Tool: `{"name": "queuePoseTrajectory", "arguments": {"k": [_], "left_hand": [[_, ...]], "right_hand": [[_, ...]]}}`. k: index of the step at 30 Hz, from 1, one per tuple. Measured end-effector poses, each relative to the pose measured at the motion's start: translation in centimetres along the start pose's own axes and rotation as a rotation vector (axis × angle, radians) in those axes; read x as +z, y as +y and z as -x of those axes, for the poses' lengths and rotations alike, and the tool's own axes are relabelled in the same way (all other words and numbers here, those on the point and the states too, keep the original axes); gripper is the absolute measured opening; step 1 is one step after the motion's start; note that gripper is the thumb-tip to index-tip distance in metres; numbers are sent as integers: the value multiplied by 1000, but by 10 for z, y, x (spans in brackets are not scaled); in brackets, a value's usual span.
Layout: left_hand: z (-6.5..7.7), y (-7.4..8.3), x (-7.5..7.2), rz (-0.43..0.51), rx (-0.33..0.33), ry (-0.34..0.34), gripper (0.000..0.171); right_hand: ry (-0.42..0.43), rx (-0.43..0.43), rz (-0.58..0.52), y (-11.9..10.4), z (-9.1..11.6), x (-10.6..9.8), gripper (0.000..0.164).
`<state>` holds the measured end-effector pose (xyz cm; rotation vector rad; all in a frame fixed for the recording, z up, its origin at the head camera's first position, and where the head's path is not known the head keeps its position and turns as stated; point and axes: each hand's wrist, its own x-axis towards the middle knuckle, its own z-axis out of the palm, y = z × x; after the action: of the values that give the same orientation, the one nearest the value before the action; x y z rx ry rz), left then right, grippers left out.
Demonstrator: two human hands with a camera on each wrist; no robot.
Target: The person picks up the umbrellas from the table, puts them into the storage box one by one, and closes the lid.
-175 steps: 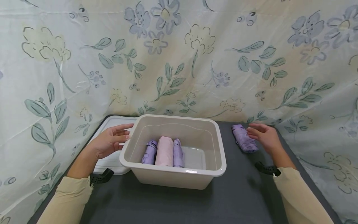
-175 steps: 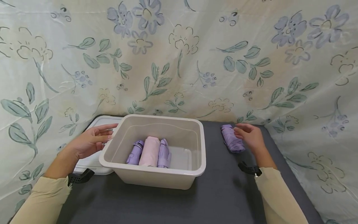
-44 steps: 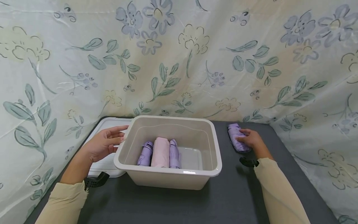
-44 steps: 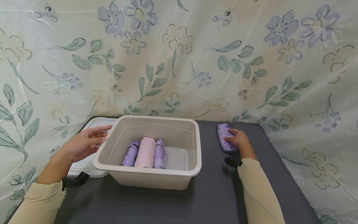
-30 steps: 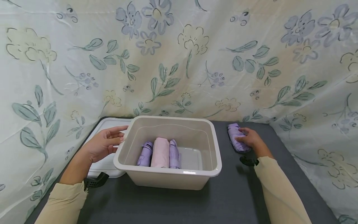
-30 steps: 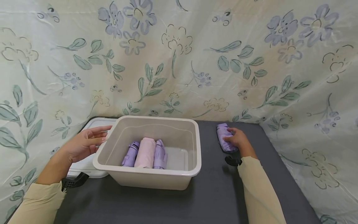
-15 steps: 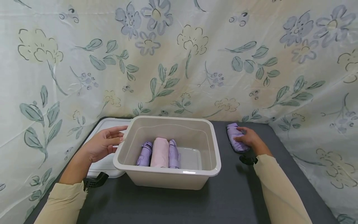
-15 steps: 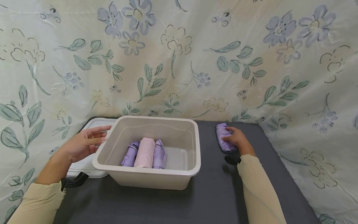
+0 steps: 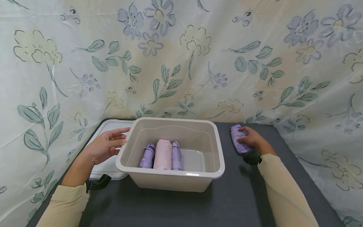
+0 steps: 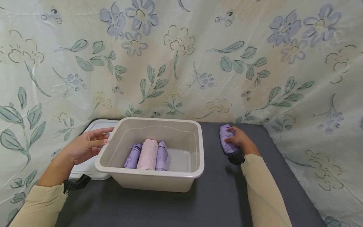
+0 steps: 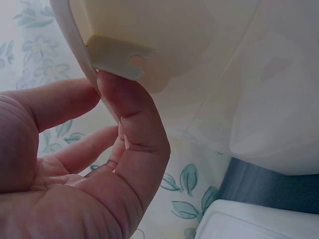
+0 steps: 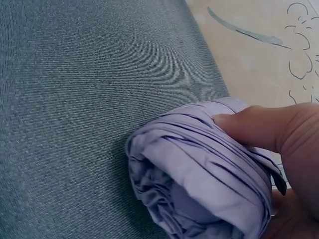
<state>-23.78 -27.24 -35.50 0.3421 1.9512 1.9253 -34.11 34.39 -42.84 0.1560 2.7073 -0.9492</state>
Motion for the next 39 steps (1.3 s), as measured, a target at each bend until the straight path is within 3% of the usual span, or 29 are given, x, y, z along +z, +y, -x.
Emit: {"name": "queuePoseTrajectory", "arguments": {"k": [6, 16, 29, 39], "left_hand": [[0, 1, 1, -28, -30, 38, 67], [-1, 0, 1, -29, -34, 40, 69], [-3, 1, -1, -53, -36, 32, 68], [-5, 0, -2, -56, -21, 32, 66]], "right_hand": [[-16, -33, -4, 0, -1, 1, 72], [12, -58, -35, -2, 5, 5, 73], [46, -21, -257, 8, 12, 9, 80], [53, -67, -389, -1, 29, 5, 86]]}}
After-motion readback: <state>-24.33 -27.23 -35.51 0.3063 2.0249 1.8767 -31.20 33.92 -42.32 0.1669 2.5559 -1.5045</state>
